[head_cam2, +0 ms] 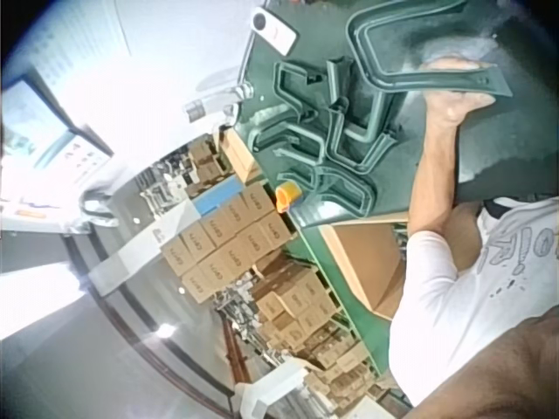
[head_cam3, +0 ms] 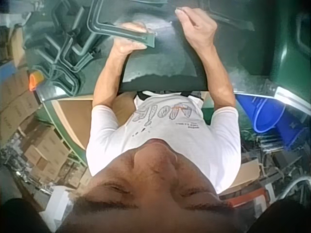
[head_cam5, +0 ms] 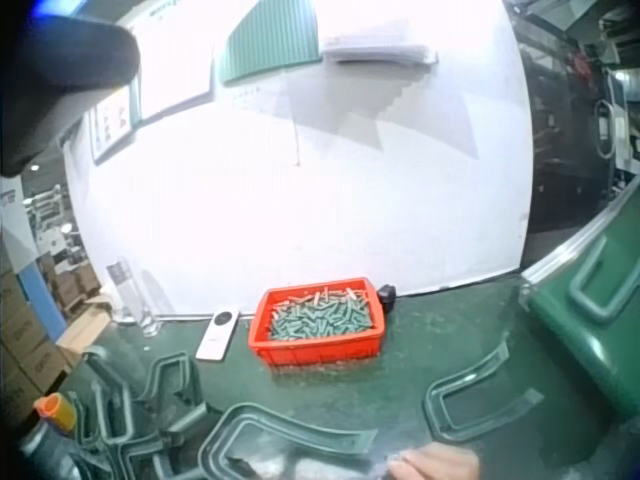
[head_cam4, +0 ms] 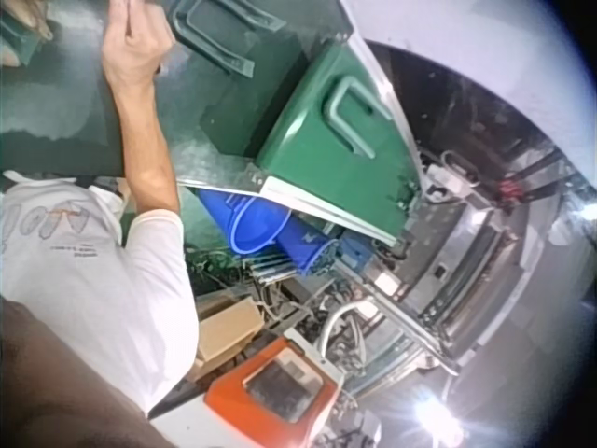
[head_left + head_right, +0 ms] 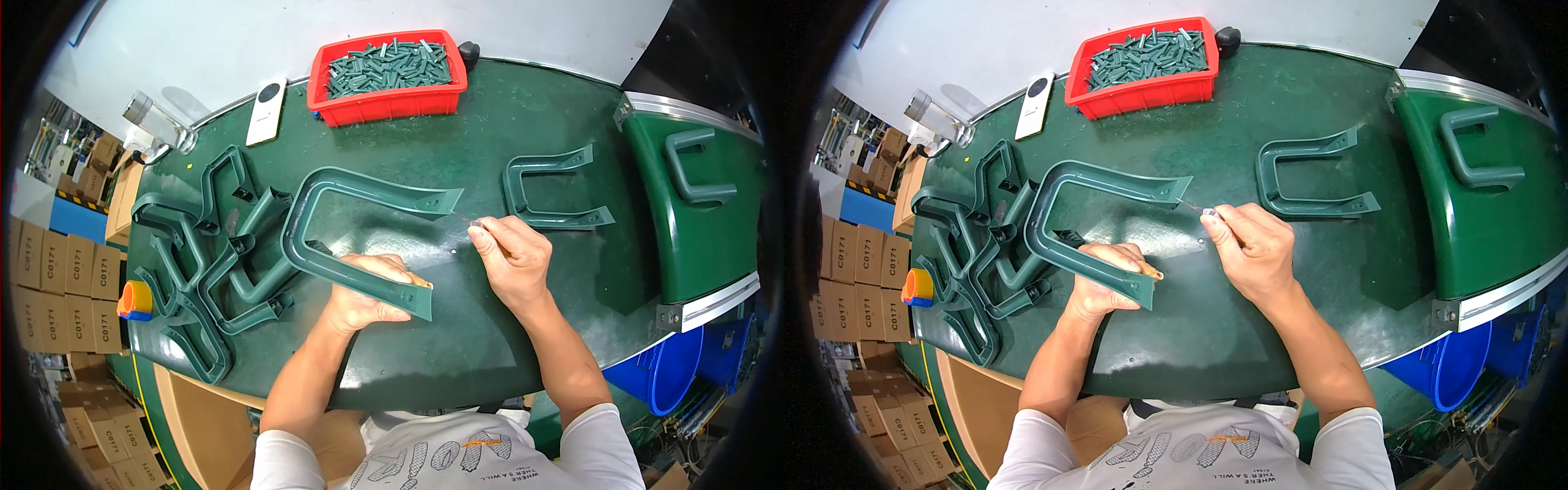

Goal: The user is using a tool to clean the flash or excess plastic off green molded plastic parts and then placing them in a cardboard box.

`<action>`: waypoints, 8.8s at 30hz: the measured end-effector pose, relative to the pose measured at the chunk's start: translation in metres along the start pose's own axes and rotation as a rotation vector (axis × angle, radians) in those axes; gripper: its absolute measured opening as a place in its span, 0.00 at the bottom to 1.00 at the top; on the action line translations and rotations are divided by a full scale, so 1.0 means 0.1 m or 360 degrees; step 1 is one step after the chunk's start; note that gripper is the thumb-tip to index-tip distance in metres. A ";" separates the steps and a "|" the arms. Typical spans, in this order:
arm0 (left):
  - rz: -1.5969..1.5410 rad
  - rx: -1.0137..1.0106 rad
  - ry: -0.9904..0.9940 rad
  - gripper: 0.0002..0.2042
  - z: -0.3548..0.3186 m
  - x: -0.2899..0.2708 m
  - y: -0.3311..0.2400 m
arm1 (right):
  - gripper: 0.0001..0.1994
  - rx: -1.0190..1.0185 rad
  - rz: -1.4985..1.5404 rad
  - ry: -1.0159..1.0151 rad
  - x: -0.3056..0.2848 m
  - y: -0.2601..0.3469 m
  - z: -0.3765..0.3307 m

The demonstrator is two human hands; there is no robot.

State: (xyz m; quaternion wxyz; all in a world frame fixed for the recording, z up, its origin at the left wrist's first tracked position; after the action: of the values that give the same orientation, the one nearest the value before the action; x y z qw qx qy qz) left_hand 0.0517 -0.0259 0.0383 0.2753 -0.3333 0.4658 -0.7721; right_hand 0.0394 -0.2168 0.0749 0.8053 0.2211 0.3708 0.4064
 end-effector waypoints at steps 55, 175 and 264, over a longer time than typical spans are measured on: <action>-0.0650 -0.0127 -0.0150 0.22 -0.06 -0.07 0.21 | 0.18 0.0992 0.1371 0.0323 0.08 -0.53 -0.08; 0.0895 -0.0120 -0.0139 0.16 -0.69 0.16 -0.98 | 0.20 0.0827 0.0765 0.0362 -0.02 -0.73 -0.48; 0.1768 -0.0063 -0.1797 0.08 -3.43 -0.23 -1.54 | 0.14 -0.0182 -0.0996 0.0618 -0.03 -0.27 -0.03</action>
State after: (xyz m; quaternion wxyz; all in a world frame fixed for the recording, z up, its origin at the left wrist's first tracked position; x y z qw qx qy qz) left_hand -0.2162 0.2384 0.0531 0.8091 -0.3982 0.3675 -0.2275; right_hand 0.0489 -0.2348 0.0560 0.8162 -0.0295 0.5431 0.1950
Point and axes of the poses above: each hand's wrist, its own z-axis towards the middle knuckle, its own x-axis out of the palm, y = z × x, the point moved 8 cm from there along z, towards the middle knuckle, and after that the axes turned 5 degrees about -x, right-handed, at the moved point
